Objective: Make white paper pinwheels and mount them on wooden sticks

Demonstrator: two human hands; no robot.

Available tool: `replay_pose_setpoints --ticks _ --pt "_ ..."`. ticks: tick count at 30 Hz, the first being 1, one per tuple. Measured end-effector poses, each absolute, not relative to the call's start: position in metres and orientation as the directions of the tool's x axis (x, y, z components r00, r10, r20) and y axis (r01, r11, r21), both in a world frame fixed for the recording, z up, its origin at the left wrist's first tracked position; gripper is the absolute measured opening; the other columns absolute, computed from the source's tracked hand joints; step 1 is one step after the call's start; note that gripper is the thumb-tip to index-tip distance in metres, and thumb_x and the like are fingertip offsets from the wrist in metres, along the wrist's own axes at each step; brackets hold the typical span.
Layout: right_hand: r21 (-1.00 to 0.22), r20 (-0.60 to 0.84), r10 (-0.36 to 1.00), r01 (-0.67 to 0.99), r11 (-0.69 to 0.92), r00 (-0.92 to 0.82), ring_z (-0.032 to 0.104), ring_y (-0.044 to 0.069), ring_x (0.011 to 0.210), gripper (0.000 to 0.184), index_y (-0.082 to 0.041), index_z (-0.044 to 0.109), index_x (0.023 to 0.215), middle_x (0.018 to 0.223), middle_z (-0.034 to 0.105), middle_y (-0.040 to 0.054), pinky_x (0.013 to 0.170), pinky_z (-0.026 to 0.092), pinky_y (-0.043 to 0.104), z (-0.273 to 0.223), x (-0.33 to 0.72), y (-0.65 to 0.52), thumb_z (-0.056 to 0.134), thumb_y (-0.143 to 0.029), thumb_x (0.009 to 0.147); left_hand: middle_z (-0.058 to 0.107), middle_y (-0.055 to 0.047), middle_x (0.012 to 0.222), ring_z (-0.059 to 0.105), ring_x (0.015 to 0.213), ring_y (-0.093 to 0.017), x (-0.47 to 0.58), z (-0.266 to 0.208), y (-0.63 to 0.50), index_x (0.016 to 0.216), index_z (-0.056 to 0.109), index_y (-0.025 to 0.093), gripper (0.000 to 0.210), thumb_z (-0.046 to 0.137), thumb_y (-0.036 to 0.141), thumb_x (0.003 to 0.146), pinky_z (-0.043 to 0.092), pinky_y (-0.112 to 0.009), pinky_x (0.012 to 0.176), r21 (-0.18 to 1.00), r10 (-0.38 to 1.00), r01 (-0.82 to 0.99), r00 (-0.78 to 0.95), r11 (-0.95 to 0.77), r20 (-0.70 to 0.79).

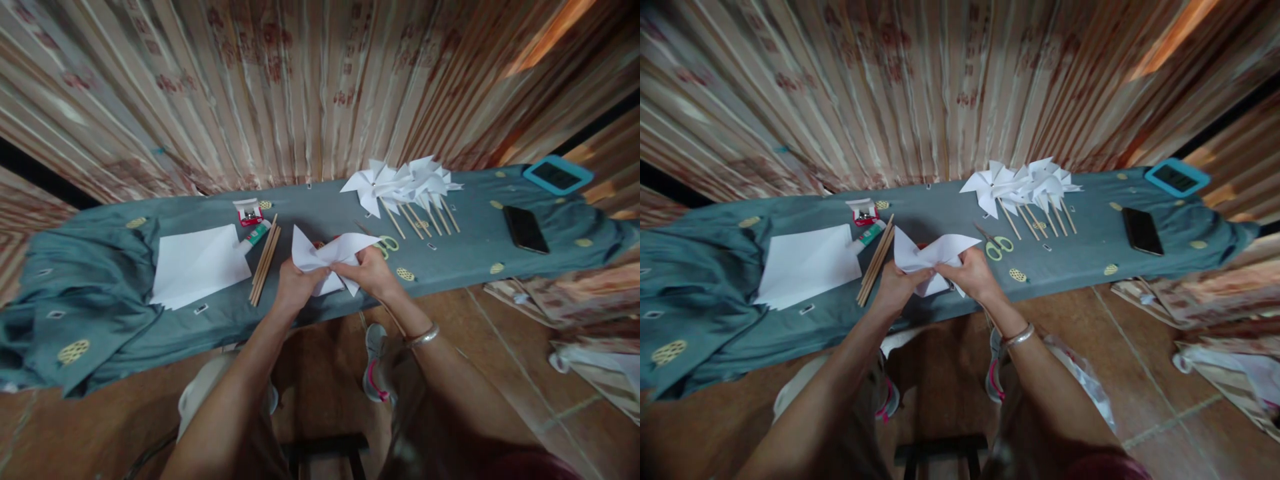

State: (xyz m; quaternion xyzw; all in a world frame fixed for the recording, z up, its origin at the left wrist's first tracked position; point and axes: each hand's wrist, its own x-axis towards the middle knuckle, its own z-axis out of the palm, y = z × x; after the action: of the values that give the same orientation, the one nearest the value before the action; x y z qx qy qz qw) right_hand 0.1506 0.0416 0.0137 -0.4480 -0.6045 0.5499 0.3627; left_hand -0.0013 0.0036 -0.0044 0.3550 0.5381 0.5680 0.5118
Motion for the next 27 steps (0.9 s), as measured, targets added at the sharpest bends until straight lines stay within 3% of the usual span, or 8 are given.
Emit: replay_pose_setpoints --ticks 11,16,21,27 --pt "-0.984 -0.176 0.906 0.104 -0.147 -0.385 0.067 0.02 0.064 0.029 -0.016 0.07 0.082 0.074 0.074 0.0035 0.059 0.056 0.03 0.015 0.146 0.041 0.078 -0.033 0.06 0.075 -0.003 0.078 0.07 0.073 -0.023 -0.011 -0.004 0.005 0.083 0.074 0.017 0.036 0.083 0.02 0.048 0.056 -0.036 0.076 0.978 0.971 -0.168 -0.184 0.122 -0.153" --pt "-0.984 -0.175 0.889 0.055 -0.167 -0.422 0.068 0.02 0.067 0.032 -0.017 0.07 0.084 0.079 0.075 0.0041 0.063 0.056 0.031 0.013 0.14 0.046 0.078 -0.035 0.059 0.076 -0.004 0.079 0.07 0.077 -0.025 -0.019 0.0 0.005 0.085 0.074 0.016 0.042 0.085 0.02 0.045 0.055 -0.037 0.077 0.978 0.966 -0.153 -0.195 0.142 -0.171" --pt "-0.991 -0.118 0.871 0.006 -0.13 -0.477 0.069 0.02 0.08 0.038 -0.018 0.07 0.089 0.089 0.075 0.0038 0.077 0.056 0.031 0.012 0.137 0.053 0.081 -0.038 0.058 0.074 -0.006 0.08 0.07 0.077 -0.027 -0.024 0.002 0.008 0.093 0.071 0.014 0.051 0.085 0.023 0.045 0.056 -0.038 0.074 0.982 0.965 -0.136 -0.207 0.132 -0.159" --pt "-0.99 -0.109 0.847 -0.017 -0.138 -0.52 0.068 0.021 0.084 0.044 -0.016 0.07 0.094 0.091 0.074 0.0058 0.078 0.055 0.032 0.006 0.138 0.061 0.082 -0.04 0.059 0.073 -0.003 0.079 0.069 0.074 -0.024 -0.023 0.001 0.012 0.098 0.069 0.013 0.056 0.084 0.023 0.045 0.055 -0.036 0.073 0.983 0.961 -0.131 -0.227 0.132 -0.159"
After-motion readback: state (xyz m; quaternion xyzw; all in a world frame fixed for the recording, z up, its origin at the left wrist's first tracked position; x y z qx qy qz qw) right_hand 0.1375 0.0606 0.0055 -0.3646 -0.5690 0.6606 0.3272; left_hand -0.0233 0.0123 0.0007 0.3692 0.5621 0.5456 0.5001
